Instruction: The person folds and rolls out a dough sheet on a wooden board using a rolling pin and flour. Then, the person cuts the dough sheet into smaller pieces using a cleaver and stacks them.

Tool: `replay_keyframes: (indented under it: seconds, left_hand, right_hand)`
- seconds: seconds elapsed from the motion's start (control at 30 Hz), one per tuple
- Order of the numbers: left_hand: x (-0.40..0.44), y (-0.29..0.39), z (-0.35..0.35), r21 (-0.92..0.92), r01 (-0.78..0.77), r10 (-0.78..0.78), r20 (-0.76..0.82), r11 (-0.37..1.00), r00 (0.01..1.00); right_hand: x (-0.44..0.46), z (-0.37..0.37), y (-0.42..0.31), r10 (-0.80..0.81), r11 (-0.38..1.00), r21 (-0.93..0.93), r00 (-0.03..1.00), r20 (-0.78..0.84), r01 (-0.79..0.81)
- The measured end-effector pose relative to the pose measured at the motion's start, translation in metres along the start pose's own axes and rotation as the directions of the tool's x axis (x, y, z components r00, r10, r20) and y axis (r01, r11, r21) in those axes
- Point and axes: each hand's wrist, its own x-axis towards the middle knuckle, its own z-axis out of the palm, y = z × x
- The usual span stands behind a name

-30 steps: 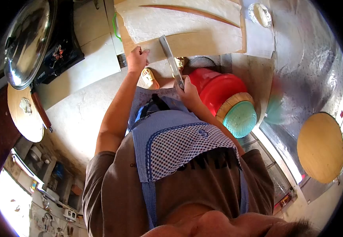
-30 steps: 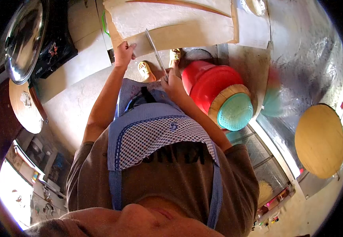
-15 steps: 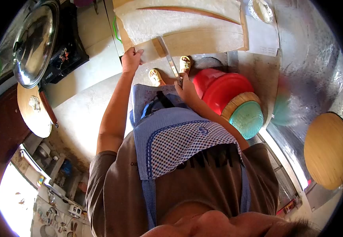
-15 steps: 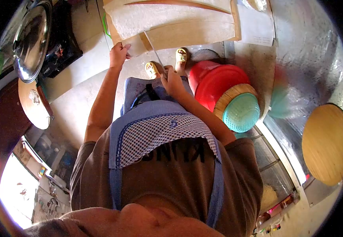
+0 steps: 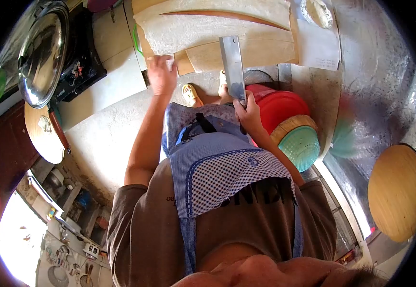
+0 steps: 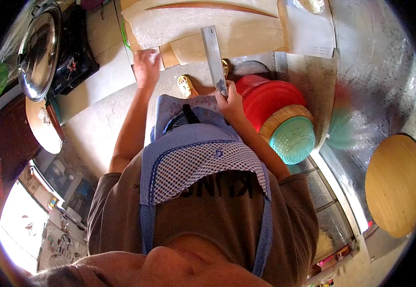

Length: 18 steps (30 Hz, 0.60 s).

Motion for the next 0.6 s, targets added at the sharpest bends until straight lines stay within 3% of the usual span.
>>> replay_keyframes:
  seconds: [0.07,0.23,0.37,0.43,0.57,0.6]
  left_hand:
    - [0.005,0.053,0.006,0.245,0.174,-0.23,0.223,0.954,0.947]
    - [0.007,0.062,0.047,0.196,0.266,-0.297,0.148,0.944,0.943]
    - [0.008,0.052,0.052,0.106,0.317,-0.331,0.167,0.942,0.929]
    - [0.007,0.055,0.051,0.114,0.307,-0.322,0.157,0.945,0.934]
    - [0.006,0.06,0.047,0.096,0.281,-0.291,0.122,0.955,0.949]
    - [0.005,0.06,0.047,0.096,0.282,-0.292,0.122,0.955,0.949]
  right_hand:
    - [-0.004,-0.005,-0.004,0.018,1.0,-0.01,1.0,0.011,-0.018]
    - [-0.007,-0.008,-0.015,-0.015,0.989,-0.144,0.998,0.068,0.025]
    - [-0.004,-0.007,-0.018,0.025,0.995,-0.102,0.994,0.107,-0.014]
    - [0.003,-0.004,-0.009,-0.132,0.978,-0.157,0.989,0.062,0.14]
    - [0.011,-0.003,-0.005,-0.126,0.98,-0.147,0.988,0.084,0.137]
    - [0.014,-0.001,-0.003,-0.199,0.964,-0.166,0.977,0.073,0.209]
